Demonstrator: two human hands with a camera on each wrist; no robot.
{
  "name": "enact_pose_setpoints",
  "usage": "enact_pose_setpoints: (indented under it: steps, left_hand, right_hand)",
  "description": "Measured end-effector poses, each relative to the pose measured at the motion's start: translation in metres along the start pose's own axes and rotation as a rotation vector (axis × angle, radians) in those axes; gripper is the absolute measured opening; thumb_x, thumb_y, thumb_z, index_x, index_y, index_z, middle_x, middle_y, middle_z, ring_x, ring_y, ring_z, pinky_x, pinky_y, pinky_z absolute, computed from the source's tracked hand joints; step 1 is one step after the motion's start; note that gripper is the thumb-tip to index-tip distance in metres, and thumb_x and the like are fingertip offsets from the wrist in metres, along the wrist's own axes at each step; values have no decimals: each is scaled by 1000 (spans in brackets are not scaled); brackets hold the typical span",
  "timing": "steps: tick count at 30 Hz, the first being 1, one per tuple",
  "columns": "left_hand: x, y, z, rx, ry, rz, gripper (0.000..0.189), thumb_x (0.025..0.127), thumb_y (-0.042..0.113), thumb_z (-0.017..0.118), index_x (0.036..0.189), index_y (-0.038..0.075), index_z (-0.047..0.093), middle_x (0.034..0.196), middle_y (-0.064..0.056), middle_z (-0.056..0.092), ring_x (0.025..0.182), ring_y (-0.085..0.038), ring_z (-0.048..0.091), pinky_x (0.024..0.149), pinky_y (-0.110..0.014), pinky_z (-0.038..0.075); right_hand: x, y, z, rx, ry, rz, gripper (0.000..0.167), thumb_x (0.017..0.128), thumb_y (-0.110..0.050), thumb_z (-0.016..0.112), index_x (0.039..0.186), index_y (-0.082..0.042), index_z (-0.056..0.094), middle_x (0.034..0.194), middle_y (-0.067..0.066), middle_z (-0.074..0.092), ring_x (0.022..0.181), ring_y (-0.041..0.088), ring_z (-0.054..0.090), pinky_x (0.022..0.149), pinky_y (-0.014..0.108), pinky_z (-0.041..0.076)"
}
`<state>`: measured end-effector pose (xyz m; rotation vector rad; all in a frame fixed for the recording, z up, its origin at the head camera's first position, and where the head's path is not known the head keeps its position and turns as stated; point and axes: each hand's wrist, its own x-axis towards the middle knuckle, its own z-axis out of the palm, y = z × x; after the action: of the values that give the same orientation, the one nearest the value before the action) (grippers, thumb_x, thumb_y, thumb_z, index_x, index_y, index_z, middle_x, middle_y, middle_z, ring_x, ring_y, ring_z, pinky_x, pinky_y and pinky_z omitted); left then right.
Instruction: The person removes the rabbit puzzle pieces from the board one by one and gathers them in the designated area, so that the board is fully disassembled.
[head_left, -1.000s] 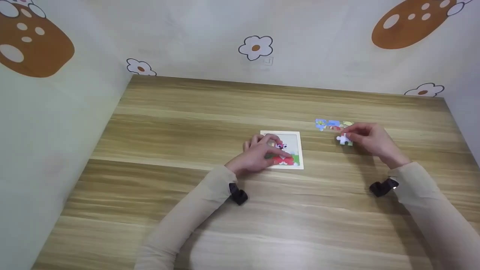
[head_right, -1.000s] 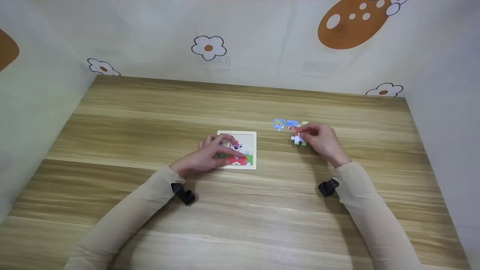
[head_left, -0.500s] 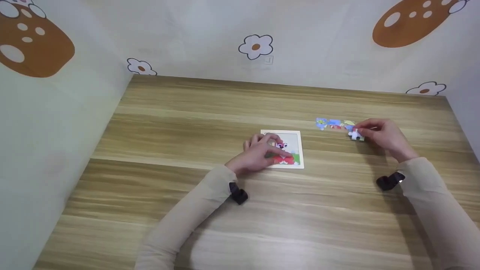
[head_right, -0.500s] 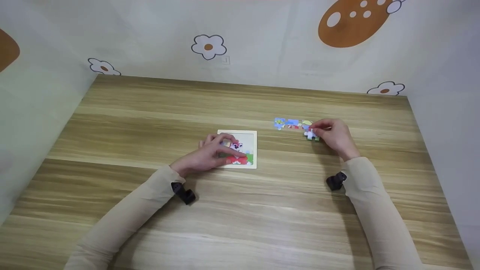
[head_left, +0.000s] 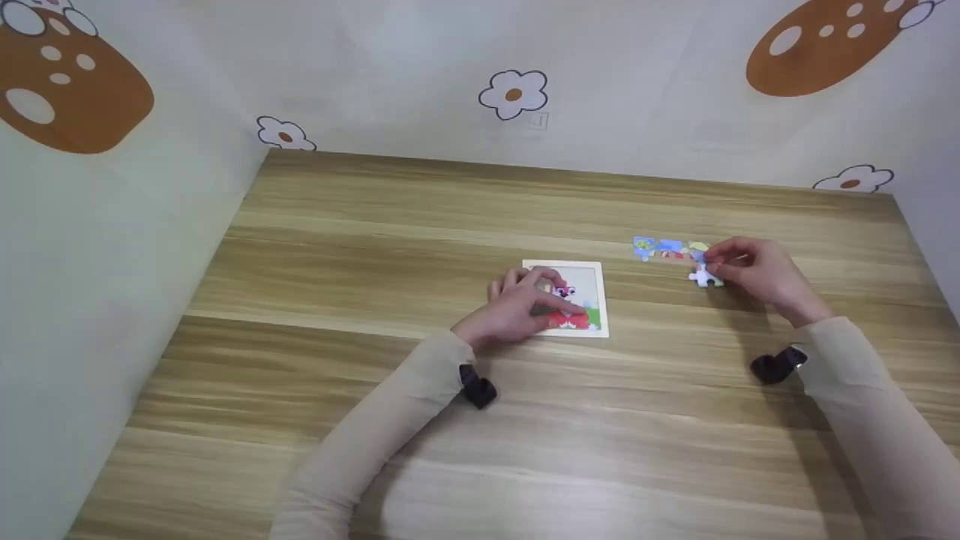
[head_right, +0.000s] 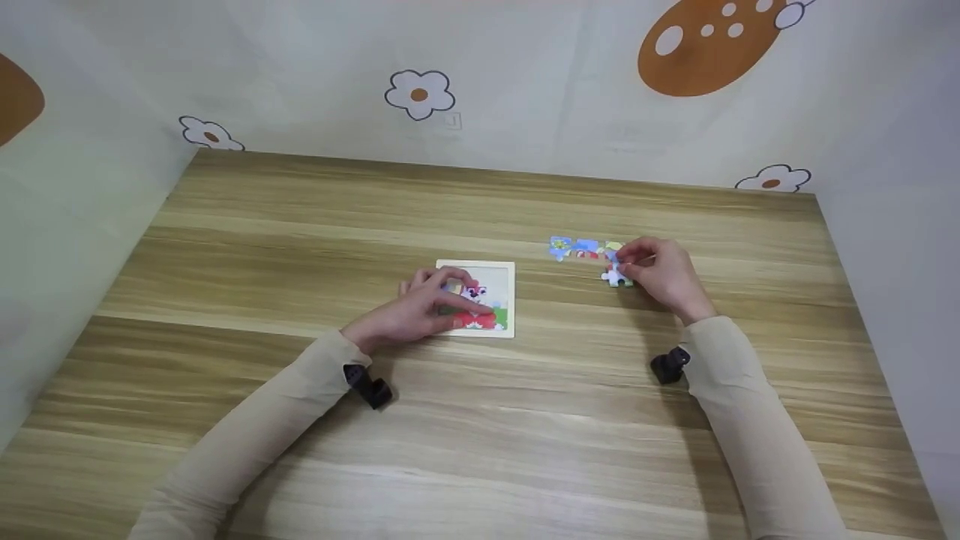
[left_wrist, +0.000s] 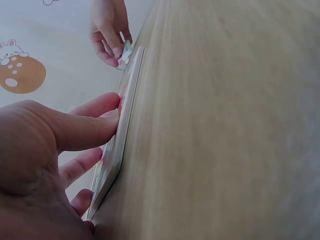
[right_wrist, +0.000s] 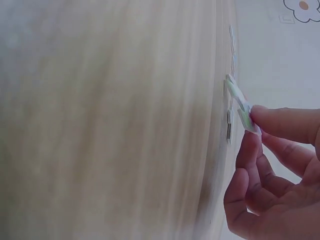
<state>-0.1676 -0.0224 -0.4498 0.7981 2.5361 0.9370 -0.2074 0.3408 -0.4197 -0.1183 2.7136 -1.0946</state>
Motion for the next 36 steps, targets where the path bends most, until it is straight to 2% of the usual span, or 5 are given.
enact_pose_setpoints:
  steps: [5,14,23,28,36]
  left_hand:
    - [0,0,1,8,0,-5,28,93,26,64,119,35,69,136,8,41,115,-25,27,94,-48,15]
    - [-1,0,0,2,2,-10,29,92,24,65,119,35,69,137,8,40,116,-25,27,95,-48,15]
    - [0,-1,1,7,-2,-7,32,92,20,64,120,36,68,137,9,40,116,-25,27,95,-48,15]
    - [0,-1,0,16,-4,1,30,94,24,63,120,36,69,136,8,41,115,-25,28,95,-48,16]
    - [0,0,0,29,12,25,28,93,26,64,119,35,70,134,7,43,111,-26,29,91,-46,19]
  right_hand:
    - [-1,1,1,-34,3,-11,30,92,-15,66,114,5,63,105,18,62,82,4,55,68,16,43]
    - [-1,1,0,-76,-86,51,35,89,-15,69,115,5,59,106,17,58,89,21,52,72,21,40]
    - [-2,1,-1,-92,-78,79,32,91,-17,67,113,5,58,106,16,58,91,23,50,74,25,39]
    - [-4,1,-1,-93,-62,80,31,91,-18,67,111,5,59,103,15,59,88,21,50,73,25,39]
    - [-8,1,-1,-79,-23,73,29,88,-18,69,103,6,61,92,6,62,79,11,52,67,21,41]
